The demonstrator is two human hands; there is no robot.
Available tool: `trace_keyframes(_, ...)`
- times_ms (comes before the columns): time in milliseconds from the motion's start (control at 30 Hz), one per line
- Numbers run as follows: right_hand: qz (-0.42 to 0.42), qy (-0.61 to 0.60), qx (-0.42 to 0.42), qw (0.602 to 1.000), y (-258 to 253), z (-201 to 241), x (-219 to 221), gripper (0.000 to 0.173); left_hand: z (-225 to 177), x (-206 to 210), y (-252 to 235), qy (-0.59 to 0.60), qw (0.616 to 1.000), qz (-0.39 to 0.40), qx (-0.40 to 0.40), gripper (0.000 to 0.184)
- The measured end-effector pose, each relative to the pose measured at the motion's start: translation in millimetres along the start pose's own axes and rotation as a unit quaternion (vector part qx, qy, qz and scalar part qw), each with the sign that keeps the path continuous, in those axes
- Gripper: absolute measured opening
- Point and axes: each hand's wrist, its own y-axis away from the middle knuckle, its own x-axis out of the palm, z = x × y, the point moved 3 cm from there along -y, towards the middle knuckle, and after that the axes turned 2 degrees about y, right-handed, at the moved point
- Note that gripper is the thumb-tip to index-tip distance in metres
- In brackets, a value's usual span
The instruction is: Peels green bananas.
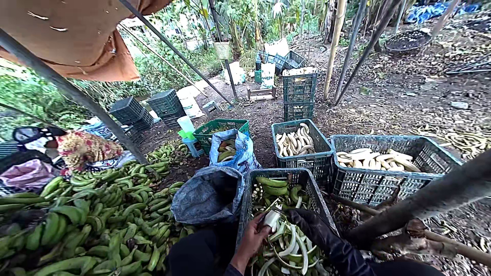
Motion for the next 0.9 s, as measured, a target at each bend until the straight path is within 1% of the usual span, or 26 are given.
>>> trace_keyframes(67,0.023,-0.004,0.02,1.0,-3,0,3,0.063,-1,-7,4,0.016,0.998,0.028,0.058,0.041)
trace_keyframes(100,0.044,0.025,0.054,0.997,-5,-3,1,0.064,-2,-9,5,0.026,0.993,0.053,0.098,0.038)
trace_keyframes(133,0.076,0.089,0.107,0.987,-7,-5,-1,0.067,-4,-10,6,0.037,0.988,0.074,0.128,0.038)
trace_keyframes(167,0.118,0.179,0.176,0.961,-7,-4,-4,0.07,-4,-9,7,0.057,0.986,0.085,0.134,0.042)
trace_keyframes(200,0.161,0.271,0.236,0.919,-5,-3,-4,0.074,-4,-9,8,0.093,0.987,0.075,0.109,0.045)
trace_keyframes(233,0.193,0.336,0.273,0.881,0,0,-3,0.076,-3,-8,7,0.141,0.987,0.047,0.055,0.046)
trace_keyframes(267,0.211,0.364,0.294,0.858,3,3,-3,0.075,0,-7,4,0.187,0.982,0.005,-0.012,0.043)
trace_keyframes(300,0.217,0.365,0.303,0.853,6,7,-5,0.073,7,-9,1,0.212,0.973,-0.04,-0.085,0.041)
trace_keyframes(333,0.213,0.352,0.306,0.858,10,13,-11,0.07,18,-10,-2,0.217,0.958,-0.09,-0.163,0.037)
trace_keyframes(367,0.198,0.339,0.307,0.867,13,21,-20,0.067,32,-11,-5,0.208,0.934,-0.147,-0.251,0.036)
trace_keyframes(400,0.162,0.324,0.314,0.878,16,28,-34,0.064,50,-12,-6,0.194,0.906,-0.188,-0.327,0.035)
trace_keyframes(433,0.1,0.303,0.332,0.887,20,30,-51,0.065,66,-10,-6,0.177,0.884,-0.204,-0.381,0.034)
trace_keyframes(467,0.023,0.288,0.343,0.894,24,29,-68,0.064,79,-7,-8,0.157,0.876,-0.197,-0.411,0.033)
trace_keyframes(500,-0.04,0.273,0.35,0.895,27,27,-84,0.064,83,0,-14,0.133,0.88,-0.172,-0.421,0.032)
trace_keyframes(533,-0.096,0.249,0.353,0.897,30,26,-98,0.063,79,10,-27,0.117,0.891,-0.139,-0.417,0.031)
trace_keyframes(567,-0.148,0.21,0.346,0.902,34,27,-110,0.061,67,24,-48,0.11,0.903,-0.107,-0.401,0.031)
trace_keyframes(633,-0.232,0.116,0.308,0.915,41,24,-125,0.057,20,61,-101,0.117,0.937,-0.023,-0.329,0.042)
trace_keyframes(667,-0.256,0.092,0.293,0.917,44,20,-130,0.057,-7,80,-127,0.125,0.949,0.011,-0.289,0.047)
trace_keyframes(700,-0.272,0.077,0.284,0.916,47,17,-133,0.056,-27,95,-149,0.12,0.957,0.025,-0.263,0.049)
trace_keyframes(733,-0.28,0.074,0.28,0.915,51,15,-135,0.055,-36,107,-168,0.088,0.965,0.034,-0.244,0.049)
trace_keyframes(767,-0.287,0.077,0.281,0.913,54,13,-138,0.055,-33,116,-183,0.02,0.973,0.053,-0.223,0.05)
trace_keyframes(800,-0.296,0.083,0.279,0.91,56,12,-139,0.055,-20,121,-196,-0.084,0.972,0.092,-0.198,0.054)
trace_keyframes(833,-0.301,0.084,0.275,0.909,58,12,-140,0.055,0,126,-204,-0.198,0.954,0.142,-0.172,0.058)
trace_keyframes(867,-0.303,0.08,0.268,0.911,59,12,-140,0.055,26,131,-206,-0.294,0.924,0.194,-0.15,0.058)
trace_keyframes(900,-0.305,0.07,0.261,0.913,60,13,-139,0.054,55,136,-202,-0.354,0.893,0.241,-0.138,0.057)
